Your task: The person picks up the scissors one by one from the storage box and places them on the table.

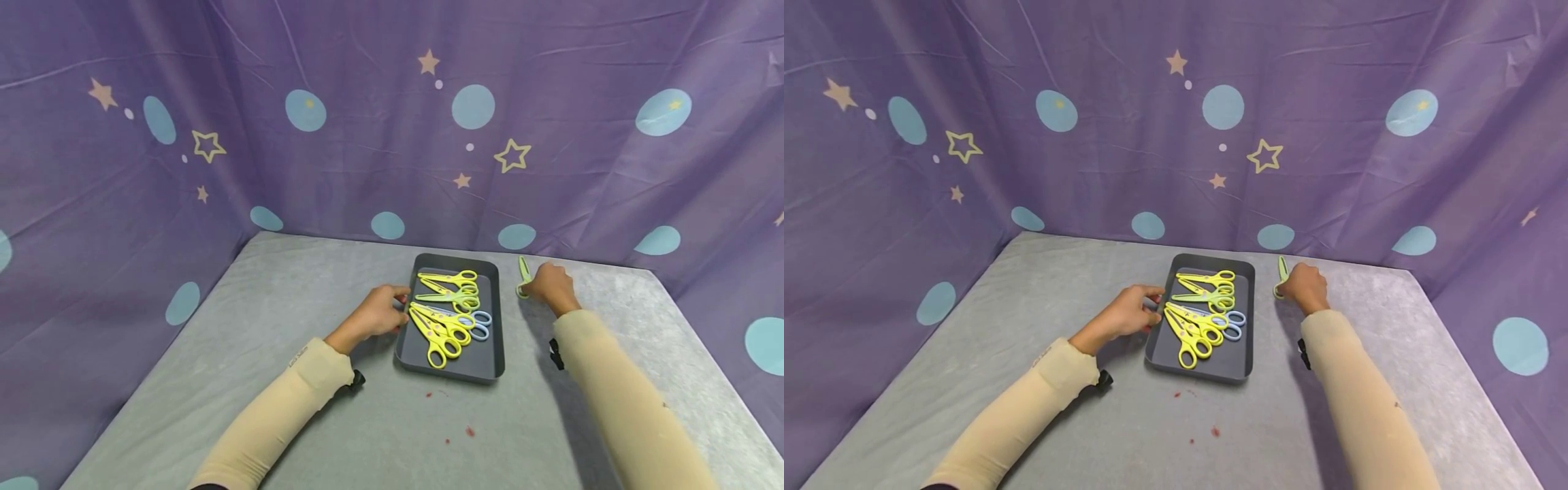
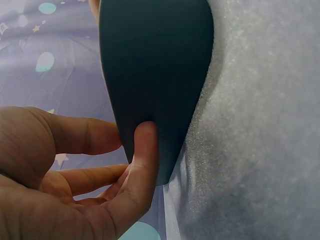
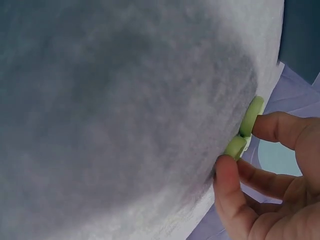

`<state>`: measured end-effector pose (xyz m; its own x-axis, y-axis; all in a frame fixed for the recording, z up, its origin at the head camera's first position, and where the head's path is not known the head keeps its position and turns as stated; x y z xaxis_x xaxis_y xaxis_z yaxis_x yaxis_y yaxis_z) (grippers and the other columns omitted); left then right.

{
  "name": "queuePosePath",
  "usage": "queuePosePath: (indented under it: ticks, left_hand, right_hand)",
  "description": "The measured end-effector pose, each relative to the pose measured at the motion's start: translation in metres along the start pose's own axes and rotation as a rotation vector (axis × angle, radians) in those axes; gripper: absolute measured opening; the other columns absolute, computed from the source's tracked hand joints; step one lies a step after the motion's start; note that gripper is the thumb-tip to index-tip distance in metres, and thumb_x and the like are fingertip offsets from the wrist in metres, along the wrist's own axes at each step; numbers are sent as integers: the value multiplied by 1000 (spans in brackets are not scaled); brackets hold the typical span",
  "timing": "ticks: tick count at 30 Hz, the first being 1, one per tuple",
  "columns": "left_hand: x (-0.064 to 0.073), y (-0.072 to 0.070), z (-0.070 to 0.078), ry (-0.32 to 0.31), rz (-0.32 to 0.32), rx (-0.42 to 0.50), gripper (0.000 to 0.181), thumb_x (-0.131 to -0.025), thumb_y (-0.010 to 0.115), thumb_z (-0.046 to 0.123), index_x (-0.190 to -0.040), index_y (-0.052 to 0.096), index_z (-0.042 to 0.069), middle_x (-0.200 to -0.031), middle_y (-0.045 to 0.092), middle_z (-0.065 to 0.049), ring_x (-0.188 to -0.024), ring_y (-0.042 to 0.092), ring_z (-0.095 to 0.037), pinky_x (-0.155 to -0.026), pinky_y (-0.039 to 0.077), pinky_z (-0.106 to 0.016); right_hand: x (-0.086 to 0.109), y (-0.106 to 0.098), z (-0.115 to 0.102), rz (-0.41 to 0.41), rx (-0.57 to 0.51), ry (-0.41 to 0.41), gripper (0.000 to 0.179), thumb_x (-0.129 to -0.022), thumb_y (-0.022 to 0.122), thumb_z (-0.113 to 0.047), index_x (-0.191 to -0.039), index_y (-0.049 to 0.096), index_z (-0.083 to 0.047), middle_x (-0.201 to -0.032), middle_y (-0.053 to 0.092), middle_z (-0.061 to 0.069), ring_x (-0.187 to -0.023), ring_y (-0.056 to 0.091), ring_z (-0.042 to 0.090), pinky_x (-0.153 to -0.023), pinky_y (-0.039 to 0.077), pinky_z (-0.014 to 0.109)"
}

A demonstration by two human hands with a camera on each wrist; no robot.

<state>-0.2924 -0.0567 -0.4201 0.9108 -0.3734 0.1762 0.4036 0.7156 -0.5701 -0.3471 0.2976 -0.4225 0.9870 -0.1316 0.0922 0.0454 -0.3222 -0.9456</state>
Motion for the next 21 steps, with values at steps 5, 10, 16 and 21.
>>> queuePosePath:
  ticks: [5, 10, 16, 21]
  left_hand:
    - [0, 0, 0, 4, 1, -3, 64, -94, 67, -4, -154, 45, 2, -140, 55, -19, -63, 64, -20, -62, 61, -40]
    - [-1, 1, -1, 2, -6, 7, 64, -95, 66, -4, -154, 44, 2, -140, 54, -20, -63, 64, -20, -61, 61, -40]
    - [0, 0, 0, -4, -7, 6, 64, -95, 67, -3, -155, 44, 3, -139, 55, -18, -65, 64, -21, -64, 62, -40]
    - [0, -1, 0, -14, -1, 11, 64, -95, 67, -3, -154, 45, 3, -137, 55, -17, -66, 65, -21, -66, 62, -40]
  right_hand:
    - [4, -3, 1, -60, 3, 24, 46, -86, 76, -35, -92, 64, 9, -101, 62, 35, -89, 61, 46, -74, 54, 57]
    - [6, -11, -3, -62, 2, -59, 34, -89, 72, -29, -77, 60, 0, -76, 54, 14, -70, 51, 30, -58, 47, 44]
    - [3, -15, -20, -1, -11, -437, 30, -91, 72, -18, -104, 70, 9, -81, 67, 13, -77, 62, 30, -73, 53, 51]
    - [1, -16, -28, 90, -24, -597, 26, -91, 72, -14, -107, 72, 7, -82, 69, 13, -76, 65, 29, -74, 55, 52]
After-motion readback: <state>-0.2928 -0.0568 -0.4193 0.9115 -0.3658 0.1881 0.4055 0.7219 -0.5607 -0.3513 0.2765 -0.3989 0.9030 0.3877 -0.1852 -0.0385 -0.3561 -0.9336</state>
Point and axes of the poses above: each hand's wrist, its own x-axis away from the middle knuckle, its own y-axis out of the palm, z = x × y, the point moved 5 cm from there along -x, towards the middle knuckle
